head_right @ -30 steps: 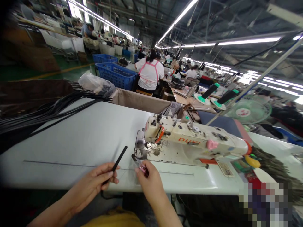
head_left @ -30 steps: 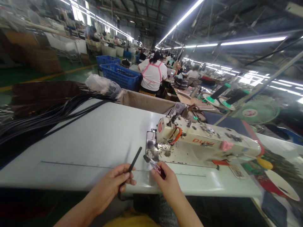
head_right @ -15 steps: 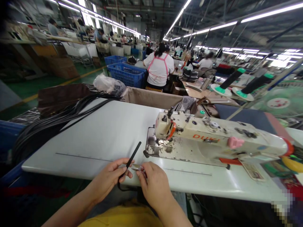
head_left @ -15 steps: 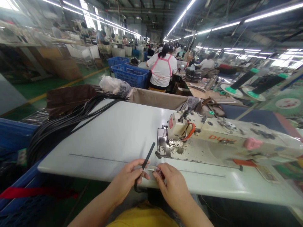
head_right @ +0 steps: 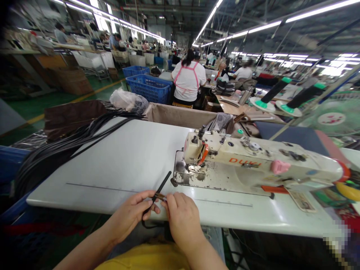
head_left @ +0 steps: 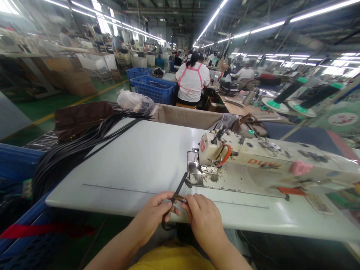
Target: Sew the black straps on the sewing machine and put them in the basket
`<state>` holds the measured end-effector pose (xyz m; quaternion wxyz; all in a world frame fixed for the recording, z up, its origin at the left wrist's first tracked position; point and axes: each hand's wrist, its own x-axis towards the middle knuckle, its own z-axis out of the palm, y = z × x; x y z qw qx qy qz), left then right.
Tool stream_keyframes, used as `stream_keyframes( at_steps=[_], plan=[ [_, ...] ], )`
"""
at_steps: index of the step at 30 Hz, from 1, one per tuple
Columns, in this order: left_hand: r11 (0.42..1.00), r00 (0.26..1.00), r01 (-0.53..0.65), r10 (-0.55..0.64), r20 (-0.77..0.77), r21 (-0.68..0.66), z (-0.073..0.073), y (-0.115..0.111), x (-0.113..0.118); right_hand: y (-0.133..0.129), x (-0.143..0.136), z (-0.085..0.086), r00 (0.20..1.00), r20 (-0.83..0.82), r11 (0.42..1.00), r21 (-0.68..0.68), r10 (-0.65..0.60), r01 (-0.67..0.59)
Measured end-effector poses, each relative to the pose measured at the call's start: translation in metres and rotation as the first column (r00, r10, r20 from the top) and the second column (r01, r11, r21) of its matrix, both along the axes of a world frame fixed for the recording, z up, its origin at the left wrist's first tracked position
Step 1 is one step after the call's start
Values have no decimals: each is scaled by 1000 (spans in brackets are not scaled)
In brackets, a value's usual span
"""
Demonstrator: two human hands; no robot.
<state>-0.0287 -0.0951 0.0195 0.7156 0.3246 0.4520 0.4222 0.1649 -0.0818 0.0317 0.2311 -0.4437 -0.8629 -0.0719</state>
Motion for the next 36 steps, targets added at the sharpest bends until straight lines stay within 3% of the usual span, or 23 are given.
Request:
stream_keyframes(
  at_steps=[5,10,12,14,17,22,36],
  plan=[
    [997,981,30,-17,-191,68,0,1,-5,1,1,1,995,-89,999,22,-45,47],
    [959,929,63,45,-367,276,2,7,-11,3,3,2,984,-170,994,-101,-45,28],
    [957,911,81,43,-409,279,0,7,-12,1,2,1,986,-165,990,-144,-32,8],
    [973,933,61,24,-360,222,-4,4,-11,0,1,0,987,-158,985,-171,-30,3],
    [993,990,10,6,-142,114,-9,-1,-6,-2,-1,-1,983,-179,981,-192,-44,9],
    [999,992,6,-10,122,35,-3,-4,1,-1,-2,2,975,-215,984,-179,-54,15],
    [1000,976,-17,20,216,-15,3,-5,5,-5,-2,1,981,-182,982,-189,-62,26]
  ],
)
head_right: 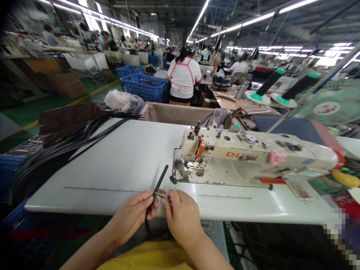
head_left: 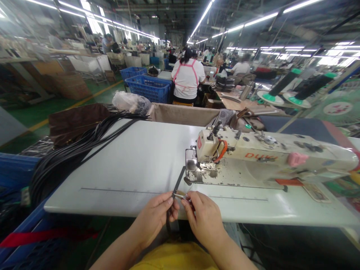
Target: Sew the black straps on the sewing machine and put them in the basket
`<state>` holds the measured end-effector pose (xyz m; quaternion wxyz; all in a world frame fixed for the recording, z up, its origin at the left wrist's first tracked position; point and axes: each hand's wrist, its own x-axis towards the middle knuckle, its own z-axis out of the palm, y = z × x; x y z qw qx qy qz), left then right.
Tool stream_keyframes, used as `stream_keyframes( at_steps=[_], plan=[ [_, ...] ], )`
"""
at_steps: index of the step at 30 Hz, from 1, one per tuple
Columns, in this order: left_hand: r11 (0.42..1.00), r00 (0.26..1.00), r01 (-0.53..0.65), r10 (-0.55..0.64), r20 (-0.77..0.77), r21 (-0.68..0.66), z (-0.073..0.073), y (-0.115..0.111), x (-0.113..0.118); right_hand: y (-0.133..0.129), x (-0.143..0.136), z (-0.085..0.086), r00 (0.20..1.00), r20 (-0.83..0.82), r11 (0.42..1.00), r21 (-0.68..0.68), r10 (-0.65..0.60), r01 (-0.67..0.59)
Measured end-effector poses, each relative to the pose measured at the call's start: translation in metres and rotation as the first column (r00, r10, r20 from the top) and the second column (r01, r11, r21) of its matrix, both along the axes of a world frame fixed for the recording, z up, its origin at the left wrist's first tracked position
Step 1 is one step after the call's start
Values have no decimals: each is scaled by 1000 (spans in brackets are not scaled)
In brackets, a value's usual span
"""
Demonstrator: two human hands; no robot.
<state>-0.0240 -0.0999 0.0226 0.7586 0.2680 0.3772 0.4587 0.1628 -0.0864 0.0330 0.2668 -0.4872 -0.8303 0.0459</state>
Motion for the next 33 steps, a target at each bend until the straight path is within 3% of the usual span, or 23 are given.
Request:
stream_keyframes(
  at_steps=[11,15,19,21,24,30,33],
  plan=[
    [1000,1000,0,1,29,-23,2,1,1,-1,3,-2,1000,-7,1000,-21,5,-5],
    [1000,999,10,-10,33,-18,3,0,4,0,1,-1,993,-121,989,-144,-1,-17],
    [999,999,-6,8,39,-50,4,0,4,3,1,-2,877,-467,875,-465,-114,-134],
    [997,999,-20,22,36,-75,4,-1,4,4,1,-2,796,-575,830,-527,-192,-181],
    [998,1000,-20,22,19,-66,3,-1,4,5,-1,1,736,-622,791,-577,-266,-202],
    [993,989,99,-91,-114,71,-5,1,5,7,-12,13,635,-701,635,-659,-326,-402],
    [972,955,189,-149,-259,140,-8,2,3,8,-14,11,649,-680,658,-666,-342,-351]
  ],
)
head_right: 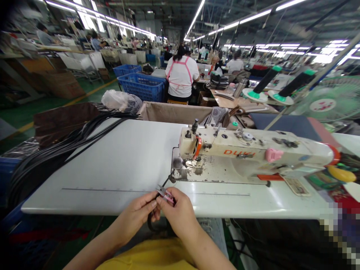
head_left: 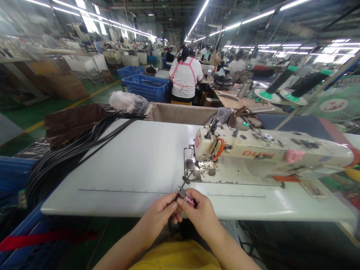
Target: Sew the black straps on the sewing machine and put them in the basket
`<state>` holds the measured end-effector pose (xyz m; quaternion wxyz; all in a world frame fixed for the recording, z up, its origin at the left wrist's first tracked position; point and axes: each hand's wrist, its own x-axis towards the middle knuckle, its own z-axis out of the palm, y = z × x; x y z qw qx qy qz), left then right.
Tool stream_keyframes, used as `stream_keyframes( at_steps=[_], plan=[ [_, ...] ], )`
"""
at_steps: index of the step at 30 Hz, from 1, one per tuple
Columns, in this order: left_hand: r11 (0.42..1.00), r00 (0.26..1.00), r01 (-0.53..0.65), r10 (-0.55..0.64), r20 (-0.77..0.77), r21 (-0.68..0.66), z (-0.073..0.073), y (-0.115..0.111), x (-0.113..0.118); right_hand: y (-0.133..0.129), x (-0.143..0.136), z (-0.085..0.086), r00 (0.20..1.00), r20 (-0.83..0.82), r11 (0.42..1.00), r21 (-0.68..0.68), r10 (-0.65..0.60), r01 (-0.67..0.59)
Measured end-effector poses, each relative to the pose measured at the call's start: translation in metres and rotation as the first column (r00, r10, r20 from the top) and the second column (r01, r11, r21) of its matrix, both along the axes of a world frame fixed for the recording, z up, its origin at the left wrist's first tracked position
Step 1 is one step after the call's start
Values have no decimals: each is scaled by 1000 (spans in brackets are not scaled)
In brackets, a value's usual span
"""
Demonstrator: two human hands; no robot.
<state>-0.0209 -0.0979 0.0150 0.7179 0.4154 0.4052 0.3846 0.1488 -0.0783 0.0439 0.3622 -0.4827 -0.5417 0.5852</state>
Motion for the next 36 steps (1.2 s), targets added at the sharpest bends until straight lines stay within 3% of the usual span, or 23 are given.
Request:
stream_keyframes(
  at_steps=[3,7,15,18,24,30,36],
  plan=[
    [997,995,58,-55,-78,44,0,1,-1,0,0,-7,999,27,1000,10,-26,26],
    [1000,1000,1,-2,-13,-14,-3,0,1,1,1,-13,992,-117,998,-28,47,-50],
    [986,984,-97,116,138,-137,-6,-1,6,2,0,6,993,-106,998,-27,57,-60],
    [988,987,-88,104,125,-126,-6,0,4,3,2,-3,993,-108,998,-44,48,-53],
    [992,992,-88,96,83,-93,-9,-1,1,5,7,-17,999,48,1000,7,-12,12],
    [984,977,-106,131,170,-145,-3,-3,7,0,-1,1,968,-227,994,-23,102,-110],
    [967,967,-123,168,193,-224,4,-1,10,2,3,-2,974,-207,995,-5,95,-98]
  ],
)
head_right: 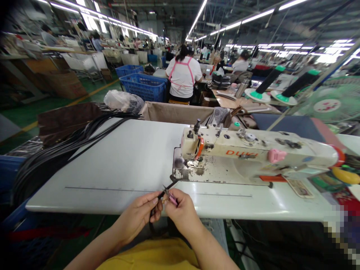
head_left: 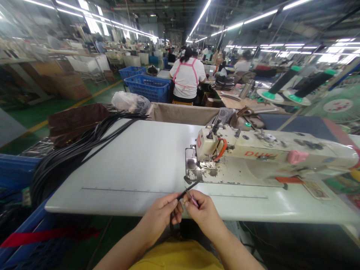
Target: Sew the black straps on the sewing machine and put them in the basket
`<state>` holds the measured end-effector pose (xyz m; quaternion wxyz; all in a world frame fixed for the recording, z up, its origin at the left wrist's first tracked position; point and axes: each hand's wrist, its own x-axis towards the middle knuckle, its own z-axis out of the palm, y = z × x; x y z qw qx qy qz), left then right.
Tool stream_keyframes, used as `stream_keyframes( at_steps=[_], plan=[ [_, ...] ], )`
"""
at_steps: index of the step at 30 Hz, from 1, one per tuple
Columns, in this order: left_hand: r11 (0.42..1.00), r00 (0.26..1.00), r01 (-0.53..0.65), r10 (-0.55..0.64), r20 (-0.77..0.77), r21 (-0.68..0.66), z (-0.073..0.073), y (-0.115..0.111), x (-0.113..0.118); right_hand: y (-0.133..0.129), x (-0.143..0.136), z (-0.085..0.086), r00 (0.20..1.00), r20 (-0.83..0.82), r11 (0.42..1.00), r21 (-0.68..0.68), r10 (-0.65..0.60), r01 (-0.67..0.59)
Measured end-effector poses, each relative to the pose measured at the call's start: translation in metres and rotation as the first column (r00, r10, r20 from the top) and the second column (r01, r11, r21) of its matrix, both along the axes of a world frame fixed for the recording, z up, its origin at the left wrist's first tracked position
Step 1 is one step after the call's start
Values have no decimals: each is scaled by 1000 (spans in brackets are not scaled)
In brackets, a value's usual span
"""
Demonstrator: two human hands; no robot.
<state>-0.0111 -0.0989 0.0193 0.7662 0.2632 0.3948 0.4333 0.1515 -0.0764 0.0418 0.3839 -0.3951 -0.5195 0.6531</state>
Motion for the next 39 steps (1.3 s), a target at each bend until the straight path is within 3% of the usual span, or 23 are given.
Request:
stream_keyframes(
  at_steps=[8,17,22,26,30,39],
  plan=[
    [1000,999,-25,25,-24,-19,-1,2,1,1,11,-20,992,81,995,-9,-101,102],
    [998,998,-49,50,26,-27,2,3,0,3,21,-10,954,276,990,100,-122,97],
    [994,995,-91,93,37,-65,3,3,-2,1,32,-12,833,492,935,347,-253,79],
    [994,993,-92,96,62,-62,1,3,-1,-3,33,-13,714,616,854,518,-333,-49],
    [997,995,-72,75,70,-42,-1,2,1,-6,28,-10,660,672,813,560,-336,-157],
    [1000,998,-3,3,68,8,-4,-2,3,-5,23,-10,604,686,778,606,-406,-166]
  ],
)
